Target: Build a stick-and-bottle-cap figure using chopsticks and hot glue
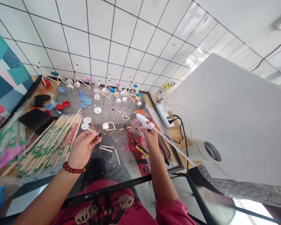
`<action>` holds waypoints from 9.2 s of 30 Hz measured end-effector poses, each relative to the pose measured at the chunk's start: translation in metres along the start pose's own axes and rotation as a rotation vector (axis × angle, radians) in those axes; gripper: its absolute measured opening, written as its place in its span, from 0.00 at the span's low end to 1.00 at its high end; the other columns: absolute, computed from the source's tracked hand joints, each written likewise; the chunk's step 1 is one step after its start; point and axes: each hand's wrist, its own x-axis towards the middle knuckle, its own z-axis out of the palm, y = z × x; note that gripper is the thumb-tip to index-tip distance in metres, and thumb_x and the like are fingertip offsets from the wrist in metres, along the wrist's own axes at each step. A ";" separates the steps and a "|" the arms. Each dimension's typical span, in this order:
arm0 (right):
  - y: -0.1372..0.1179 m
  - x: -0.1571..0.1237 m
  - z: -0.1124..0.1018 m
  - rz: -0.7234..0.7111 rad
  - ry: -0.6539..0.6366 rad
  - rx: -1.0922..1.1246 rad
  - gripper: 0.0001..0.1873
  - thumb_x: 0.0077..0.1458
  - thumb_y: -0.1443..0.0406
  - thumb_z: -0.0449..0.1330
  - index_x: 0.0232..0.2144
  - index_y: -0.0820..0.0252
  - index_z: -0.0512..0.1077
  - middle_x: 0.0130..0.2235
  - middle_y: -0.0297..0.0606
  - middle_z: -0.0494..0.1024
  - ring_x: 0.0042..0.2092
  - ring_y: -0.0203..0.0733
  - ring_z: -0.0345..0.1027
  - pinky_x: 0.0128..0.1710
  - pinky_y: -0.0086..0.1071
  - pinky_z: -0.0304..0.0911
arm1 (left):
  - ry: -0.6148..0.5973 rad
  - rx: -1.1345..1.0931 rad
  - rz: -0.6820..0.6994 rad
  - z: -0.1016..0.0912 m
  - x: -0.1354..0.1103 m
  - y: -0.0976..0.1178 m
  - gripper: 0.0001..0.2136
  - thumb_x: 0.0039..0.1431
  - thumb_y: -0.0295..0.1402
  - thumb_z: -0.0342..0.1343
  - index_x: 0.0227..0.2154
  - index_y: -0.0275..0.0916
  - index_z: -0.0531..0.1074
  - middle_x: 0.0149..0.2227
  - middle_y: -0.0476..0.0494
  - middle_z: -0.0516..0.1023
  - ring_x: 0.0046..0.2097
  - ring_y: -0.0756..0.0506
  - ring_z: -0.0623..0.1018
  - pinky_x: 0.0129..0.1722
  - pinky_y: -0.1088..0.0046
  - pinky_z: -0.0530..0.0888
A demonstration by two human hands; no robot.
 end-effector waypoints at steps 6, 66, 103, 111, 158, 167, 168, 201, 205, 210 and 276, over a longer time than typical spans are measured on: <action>0.025 0.016 0.016 0.048 0.006 -0.061 0.30 0.45 0.47 0.63 0.44 0.63 0.79 0.42 0.46 0.85 0.45 0.54 0.77 0.50 0.47 0.71 | 0.005 -0.012 0.063 0.000 0.000 0.001 0.08 0.44 0.21 0.72 0.23 0.36 0.77 0.30 0.49 0.82 0.31 0.50 0.81 0.31 0.77 0.84; -0.032 -0.115 0.075 -0.022 -0.450 0.367 0.11 0.69 0.55 0.62 0.44 0.44 0.85 0.37 0.37 0.83 0.38 0.46 0.76 0.43 0.41 0.75 | -0.123 0.125 -0.072 0.003 -0.021 -0.014 0.20 0.34 0.37 0.84 0.25 0.35 0.80 0.32 0.48 0.79 0.29 0.50 0.81 0.31 0.74 0.85; -0.030 -0.118 0.078 0.400 -0.463 0.494 0.10 0.51 0.56 0.72 0.33 0.54 0.84 0.30 0.34 0.84 0.31 0.40 0.73 0.36 0.34 0.73 | -0.102 0.264 0.000 0.003 -0.018 -0.020 0.18 0.33 0.36 0.82 0.24 0.36 0.80 0.31 0.47 0.81 0.28 0.49 0.80 0.30 0.73 0.81; -0.029 -0.118 0.079 0.436 -0.450 0.504 0.14 0.50 0.53 0.75 0.34 0.55 0.85 0.30 0.36 0.85 0.30 0.38 0.73 0.35 0.33 0.73 | -0.112 0.291 0.018 0.000 -0.016 -0.023 0.15 0.35 0.35 0.81 0.24 0.39 0.82 0.32 0.47 0.81 0.29 0.49 0.79 0.30 0.73 0.81; -0.034 -0.120 0.068 -0.278 -0.494 0.120 0.15 0.70 0.65 0.59 0.46 0.48 0.87 0.43 0.41 0.87 0.43 0.43 0.82 0.46 0.35 0.77 | -0.158 0.336 -0.027 0.001 -0.015 -0.018 0.17 0.36 0.36 0.81 0.20 0.37 0.76 0.26 0.48 0.77 0.28 0.50 0.76 0.30 0.74 0.78; -0.036 -0.120 0.069 -0.189 -0.474 0.130 0.13 0.70 0.61 0.60 0.48 0.46 0.86 0.42 0.42 0.86 0.43 0.46 0.81 0.46 0.39 0.77 | -0.177 0.313 0.022 0.001 -0.016 -0.019 0.16 0.39 0.38 0.81 0.21 0.38 0.78 0.26 0.49 0.78 0.29 0.50 0.76 0.32 0.74 0.76; -0.034 -0.120 0.069 -0.176 -0.467 0.143 0.13 0.70 0.61 0.60 0.48 0.47 0.86 0.42 0.41 0.86 0.42 0.45 0.81 0.46 0.39 0.77 | -0.178 0.291 0.020 0.000 -0.016 -0.018 0.16 0.38 0.37 0.81 0.21 0.37 0.78 0.26 0.49 0.78 0.29 0.50 0.77 0.32 0.75 0.76; -0.030 -0.109 0.079 0.358 -0.404 0.682 0.21 0.46 0.51 0.79 0.41 0.53 0.85 0.37 0.36 0.87 0.35 0.39 0.78 0.41 0.35 0.77 | -0.211 0.017 -0.337 -0.014 -0.006 -0.032 0.14 0.46 0.33 0.81 0.29 0.37 0.80 0.30 0.47 0.81 0.31 0.52 0.79 0.31 0.79 0.80; -0.031 -0.110 0.077 0.285 -0.429 0.616 0.18 0.46 0.51 0.79 0.30 0.54 0.81 0.33 0.34 0.84 0.35 0.39 0.76 0.40 0.33 0.75 | -0.184 -0.011 -0.359 -0.012 -0.005 -0.032 0.13 0.48 0.33 0.80 0.29 0.37 0.80 0.31 0.47 0.81 0.32 0.51 0.80 0.33 0.78 0.81; -0.033 -0.112 0.075 0.087 -0.479 0.434 0.15 0.65 0.50 0.66 0.35 0.53 0.84 0.34 0.36 0.84 0.36 0.41 0.76 0.43 0.36 0.73 | -0.190 -0.032 -0.303 -0.009 -0.010 -0.033 0.15 0.41 0.36 0.83 0.29 0.39 0.83 0.37 0.46 0.85 0.40 0.48 0.82 0.42 0.72 0.83; -0.041 -0.117 0.071 0.079 -0.709 0.256 0.22 0.63 0.48 0.64 0.25 0.56 0.70 0.26 0.30 0.69 0.30 0.36 0.60 0.35 0.32 0.59 | -0.208 0.405 0.128 -0.007 -0.017 -0.022 0.07 0.49 0.38 0.74 0.24 0.41 0.85 0.31 0.44 0.84 0.34 0.46 0.79 0.38 0.70 0.76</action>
